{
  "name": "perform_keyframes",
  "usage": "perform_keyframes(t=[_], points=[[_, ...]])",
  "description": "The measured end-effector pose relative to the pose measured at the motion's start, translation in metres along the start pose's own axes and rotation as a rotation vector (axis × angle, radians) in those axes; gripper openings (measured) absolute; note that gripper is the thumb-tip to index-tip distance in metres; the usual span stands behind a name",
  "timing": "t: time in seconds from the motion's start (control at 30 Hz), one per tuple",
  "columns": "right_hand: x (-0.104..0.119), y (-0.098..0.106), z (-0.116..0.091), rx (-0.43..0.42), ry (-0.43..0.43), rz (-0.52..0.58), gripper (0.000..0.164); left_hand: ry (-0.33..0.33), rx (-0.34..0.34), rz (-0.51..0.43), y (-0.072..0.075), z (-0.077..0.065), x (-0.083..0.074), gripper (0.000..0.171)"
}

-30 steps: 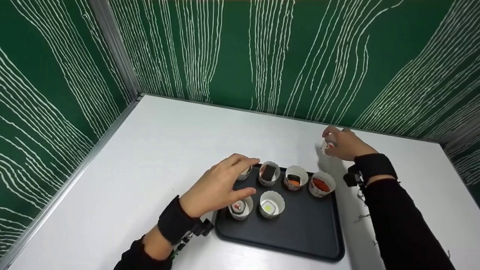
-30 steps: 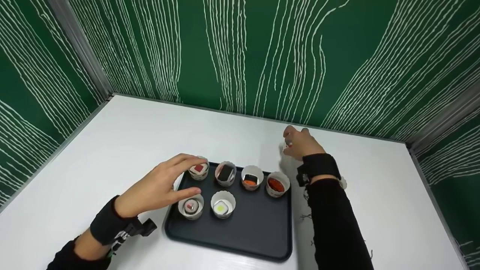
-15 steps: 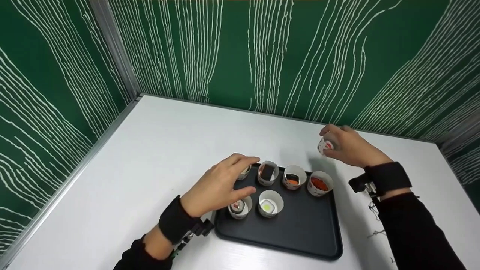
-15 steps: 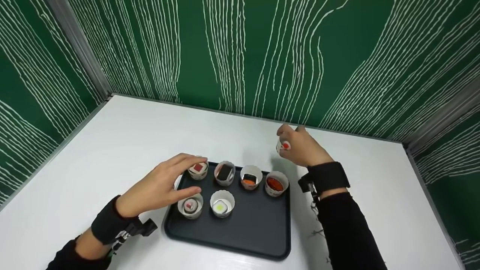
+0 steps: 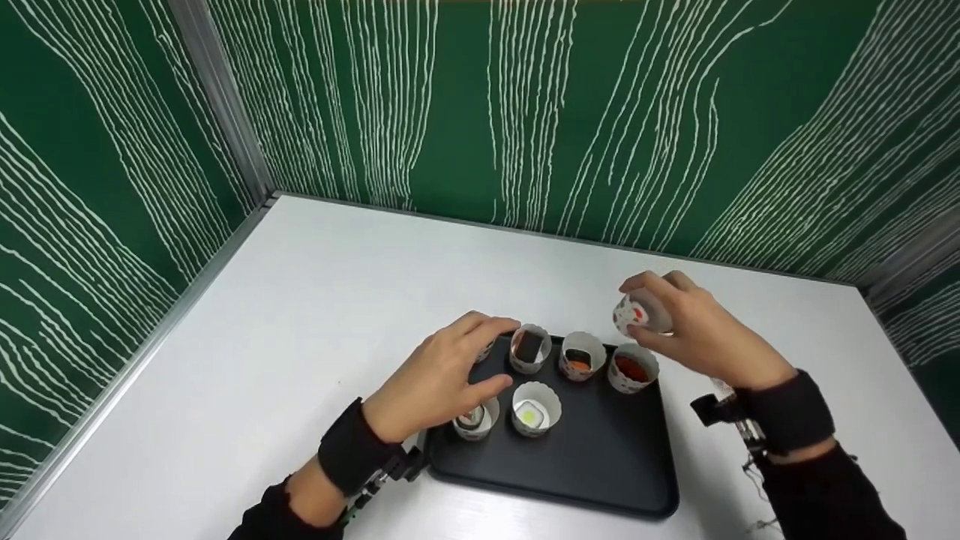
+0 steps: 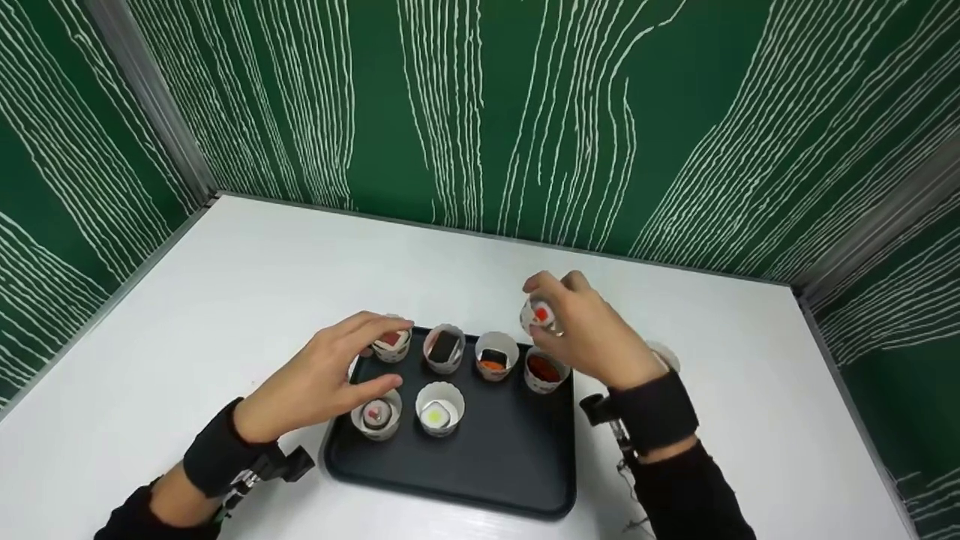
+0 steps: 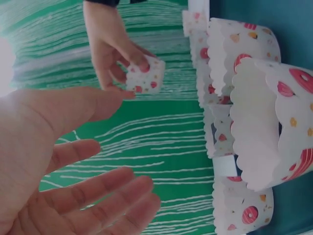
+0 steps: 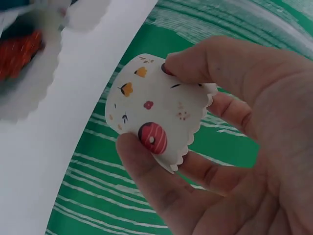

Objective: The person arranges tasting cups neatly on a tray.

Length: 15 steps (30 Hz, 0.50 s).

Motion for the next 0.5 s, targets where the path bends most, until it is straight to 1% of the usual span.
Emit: perform_keyframes(t=[0.1,0.2,0.3,0.37,0.5], points=[[0.019,0.0,-0.007,-0.027,0.041,0.003,0.047,-0.011,-0.019,-0.02,0.0,0.0,-0.004,0.057],[0.039,0.003,-0.014,-0.072,0.093,0.003,0.048,-0.046,-0.045,-0.04,0.0,0.001,-0.009,0.054],[0.055,0.005,-0.02,-0.112,0.135,0.005,0.049,-0.066,-0.067,-0.067,0.0,0.002,-0.012,0.05],[0.064,0.005,-0.024,-0.122,0.142,0.023,0.049,-0.072,-0.081,-0.083,0.0,0.002,-0.013,0.047],[0.076,0.0,-0.03,-0.096,0.105,0.06,0.052,-0.067,-0.091,-0.117,-0.002,0.001,-0.015,0.041]])
Point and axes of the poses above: each hand's wrist, its own z-axis towards the middle knuckle, its own y-axis out of the back of the hand, x = y × z, the point moved 9 cm from there along z, towards the middle knuckle, and after that the axes turned 10 degrees about -x, right-handed, at the moved point
